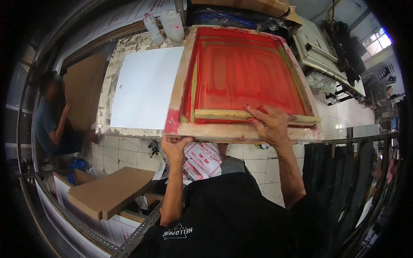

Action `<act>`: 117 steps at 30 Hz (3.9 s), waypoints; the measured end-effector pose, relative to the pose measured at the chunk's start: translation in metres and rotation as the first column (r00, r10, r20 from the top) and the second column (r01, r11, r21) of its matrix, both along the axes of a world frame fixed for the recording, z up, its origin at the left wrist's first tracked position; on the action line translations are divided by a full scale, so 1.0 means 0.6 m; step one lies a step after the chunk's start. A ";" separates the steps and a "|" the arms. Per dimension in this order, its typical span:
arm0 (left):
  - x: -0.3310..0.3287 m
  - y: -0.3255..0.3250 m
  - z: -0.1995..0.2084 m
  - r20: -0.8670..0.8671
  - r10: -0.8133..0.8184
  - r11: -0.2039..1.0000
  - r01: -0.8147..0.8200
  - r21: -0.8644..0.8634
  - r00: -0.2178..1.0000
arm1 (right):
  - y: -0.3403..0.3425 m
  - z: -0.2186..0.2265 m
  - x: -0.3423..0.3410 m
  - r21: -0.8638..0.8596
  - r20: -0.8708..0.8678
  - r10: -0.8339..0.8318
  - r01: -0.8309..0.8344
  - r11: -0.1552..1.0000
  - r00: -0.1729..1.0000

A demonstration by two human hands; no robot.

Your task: The person places white cardboard sheets on a table and uses a squeegee to pull red ink across a screen printing frame, imprinting a design onto the cardboard. The person then removes the printed sheets and stacks them on a nearby rack.

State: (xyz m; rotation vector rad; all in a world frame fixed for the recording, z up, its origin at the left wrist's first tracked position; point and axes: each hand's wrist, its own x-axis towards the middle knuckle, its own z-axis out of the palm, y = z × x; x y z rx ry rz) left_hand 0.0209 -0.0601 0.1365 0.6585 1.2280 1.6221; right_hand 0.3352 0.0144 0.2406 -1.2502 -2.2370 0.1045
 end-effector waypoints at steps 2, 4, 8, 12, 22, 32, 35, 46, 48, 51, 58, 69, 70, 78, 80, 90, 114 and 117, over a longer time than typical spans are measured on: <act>-0.003 -0.032 -0.069 -0.039 -0.022 0.997 0.019 -0.081 0.999 | 0.005 -0.080 -0.002 -0.213 -0.083 0.028 -0.046 0.976 0.996; -0.009 -0.042 -0.132 -0.222 -0.063 0.991 0.036 -0.125 0.973 | 0.006 -0.149 -0.008 -0.322 0.055 0.040 -0.021 0.947 0.998; -0.018 -0.050 -0.211 -0.771 -0.042 0.987 -0.092 -0.130 0.636 | -0.012 -0.239 -0.015 -0.364 0.325 0.023 0.102 0.926 0.946; -0.020 -0.053 -0.228 -0.775 -0.022 0.989 -0.102 -0.111 0.632 | 0.022 -0.281 -0.015 -0.304 0.269 -0.051 0.135 0.943 0.962; -0.023 -0.061 -0.224 -0.761 -0.061 0.978 -0.112 -0.174 0.646 | 0.378 -0.316 -0.003 -0.109 0.205 -0.124 0.148 0.983 0.971; -0.025 -0.072 -0.232 -0.718 -0.060 0.959 -0.159 -0.234 0.694 | 0.744 -0.336 0.010 0.134 0.165 -0.057 0.035 0.990 0.985; -0.021 -0.070 -0.221 -0.683 -0.061 0.952 -0.164 -0.259 0.728 | 0.826 -0.315 0.023 0.115 0.164 0.063 -0.082 0.990 0.984; -0.020 -0.059 -0.175 -0.738 -0.092 0.969 -0.110 -0.220 0.668 | 0.772 -0.296 0.009 0.068 0.178 0.097 -0.110 0.992 0.979; -0.021 -0.064 -0.162 -0.667 -0.066 0.959 -0.138 -0.248 0.742 | 0.711 -0.284 -0.002 0.069 0.138 0.084 -0.094 0.993 0.987; -0.021 -0.067 -0.135 -0.593 -0.048 0.965 -0.115 -0.234 0.804 | 0.578 -0.260 -0.001 0.063 0.151 0.033 -0.042 0.997 0.988; -0.006 -0.038 -0.046 -0.517 0.079 0.994 -0.107 -0.025 0.853 | 0.207 -0.111 -0.003 -0.162 0.184 -0.023 0.053 0.985 0.983; 0.004 0.086 0.145 -0.003 0.156 0.909 -0.143 0.392 0.988 | 0.066 0.213 -0.017 0.301 0.208 0.014 -0.078 0.950 0.978; -0.012 0.092 0.136 -0.133 0.173 0.937 -0.122 0.326 0.976 | 0.093 0.239 -0.012 0.218 0.168 0.055 -0.091 0.972 0.984; -0.076 0.117 -0.074 0.512 0.297 0.922 -0.103 -0.372 0.806 | 0.233 0.399 -0.019 0.141 0.085 0.160 -0.171 0.975 0.983; -0.074 0.125 -0.092 0.487 0.407 0.868 -0.161 -0.471 0.773 | 0.237 0.418 -0.025 0.065 0.052 0.086 -0.089 0.994 0.995; -0.082 0.124 -0.069 0.489 0.468 0.846 -0.213 -0.489 0.736 | 0.241 0.438 -0.027 -0.013 -0.010 0.076 -0.076 0.997 0.997; 0.043 0.047 0.104 -0.126 0.240 0.953 -0.210 0.217 0.962 | 0.255 0.439 -0.028 -0.028 -0.015 0.096 -0.096 0.995 0.995; 0.044 0.061 0.034 0.085 0.295 0.923 -0.261 -0.284 0.952 | 0.254 0.442 -0.030 -0.026 -0.046 0.134 -0.136 0.990 0.990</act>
